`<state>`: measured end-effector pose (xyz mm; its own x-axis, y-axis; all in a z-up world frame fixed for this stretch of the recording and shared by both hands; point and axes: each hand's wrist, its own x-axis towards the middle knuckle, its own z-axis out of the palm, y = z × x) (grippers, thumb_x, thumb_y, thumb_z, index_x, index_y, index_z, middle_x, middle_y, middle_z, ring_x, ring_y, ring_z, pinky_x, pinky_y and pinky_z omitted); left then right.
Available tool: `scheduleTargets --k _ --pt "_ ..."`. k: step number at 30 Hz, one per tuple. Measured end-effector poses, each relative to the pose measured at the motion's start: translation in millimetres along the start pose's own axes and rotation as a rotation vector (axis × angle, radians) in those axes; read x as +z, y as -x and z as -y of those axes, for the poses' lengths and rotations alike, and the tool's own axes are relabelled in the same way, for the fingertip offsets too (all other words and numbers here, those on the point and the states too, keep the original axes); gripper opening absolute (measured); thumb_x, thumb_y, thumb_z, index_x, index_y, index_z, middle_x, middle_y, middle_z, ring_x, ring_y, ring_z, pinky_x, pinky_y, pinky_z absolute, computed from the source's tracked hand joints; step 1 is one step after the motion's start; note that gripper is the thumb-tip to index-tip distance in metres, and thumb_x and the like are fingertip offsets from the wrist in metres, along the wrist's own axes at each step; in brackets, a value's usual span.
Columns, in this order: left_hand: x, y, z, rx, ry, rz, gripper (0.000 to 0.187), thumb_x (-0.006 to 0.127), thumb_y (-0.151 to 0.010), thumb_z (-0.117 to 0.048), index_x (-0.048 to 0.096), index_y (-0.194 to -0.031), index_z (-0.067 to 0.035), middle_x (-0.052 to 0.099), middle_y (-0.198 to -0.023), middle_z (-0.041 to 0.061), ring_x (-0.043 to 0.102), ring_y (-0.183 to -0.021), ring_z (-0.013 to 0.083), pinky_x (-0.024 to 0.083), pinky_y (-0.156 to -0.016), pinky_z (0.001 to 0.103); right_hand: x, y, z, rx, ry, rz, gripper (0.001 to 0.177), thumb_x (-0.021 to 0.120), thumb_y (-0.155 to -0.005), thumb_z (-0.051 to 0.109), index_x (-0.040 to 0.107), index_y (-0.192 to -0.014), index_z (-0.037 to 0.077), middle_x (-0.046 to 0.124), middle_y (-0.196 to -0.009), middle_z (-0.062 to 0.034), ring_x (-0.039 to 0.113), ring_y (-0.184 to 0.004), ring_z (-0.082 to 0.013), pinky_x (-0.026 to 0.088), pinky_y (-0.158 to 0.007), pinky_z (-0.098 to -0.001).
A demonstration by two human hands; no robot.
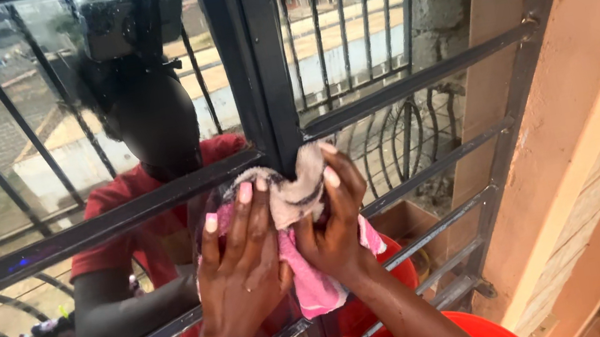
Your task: The person washes a window by applying soapy water from a bucket and wiping the glass panes and frame with a cloth.
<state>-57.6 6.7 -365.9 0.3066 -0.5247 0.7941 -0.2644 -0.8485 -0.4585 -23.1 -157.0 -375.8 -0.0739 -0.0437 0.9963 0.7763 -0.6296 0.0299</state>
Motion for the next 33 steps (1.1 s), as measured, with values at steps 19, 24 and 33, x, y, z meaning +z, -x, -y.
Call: scheduleTargets --k 19,24,33 --pt "51.7 132.7 -68.8 -0.044 0.265 0.014 0.067 0.066 -0.082 -0.039 0.063 -0.143 -0.011 0.045 -0.159 0.002 0.030 -0.153 0.0202 0.014 -0.125 0.054 -47.5 117.4 15.2 0.129 -0.073 0.229 0.069 0.057 -0.097 0.001 0.024 -0.158 0.003 0.038 -0.153 -0.0287 0.044 -0.145 -0.0453 0.040 -0.122 -0.0545" --pt "63.7 137.7 -78.7 -0.188 0.155 0.060 0.073 0.061 -0.081 -0.046 0.059 -0.147 -0.015 0.042 -0.161 0.001 0.028 -0.151 0.0217 0.008 -0.120 0.059 -36.5 108.4 36.1 0.165 -0.005 0.215 0.078 0.067 -0.092 0.005 0.023 -0.155 0.001 0.035 -0.153 -0.0300 0.040 -0.145 -0.0479 0.035 -0.123 -0.0552" --pt "33.4 89.0 -100.2 -0.324 0.105 -0.022 0.052 0.058 -0.103 -0.038 0.063 -0.145 -0.008 0.040 -0.163 0.009 0.028 -0.154 0.0290 0.012 -0.126 0.059 -38.4 110.0 39.0 0.412 -0.278 0.149 0.071 0.055 -0.097 -0.007 0.020 -0.159 0.001 0.038 -0.156 -0.0254 0.045 -0.147 -0.0355 0.039 -0.124 -0.0456"
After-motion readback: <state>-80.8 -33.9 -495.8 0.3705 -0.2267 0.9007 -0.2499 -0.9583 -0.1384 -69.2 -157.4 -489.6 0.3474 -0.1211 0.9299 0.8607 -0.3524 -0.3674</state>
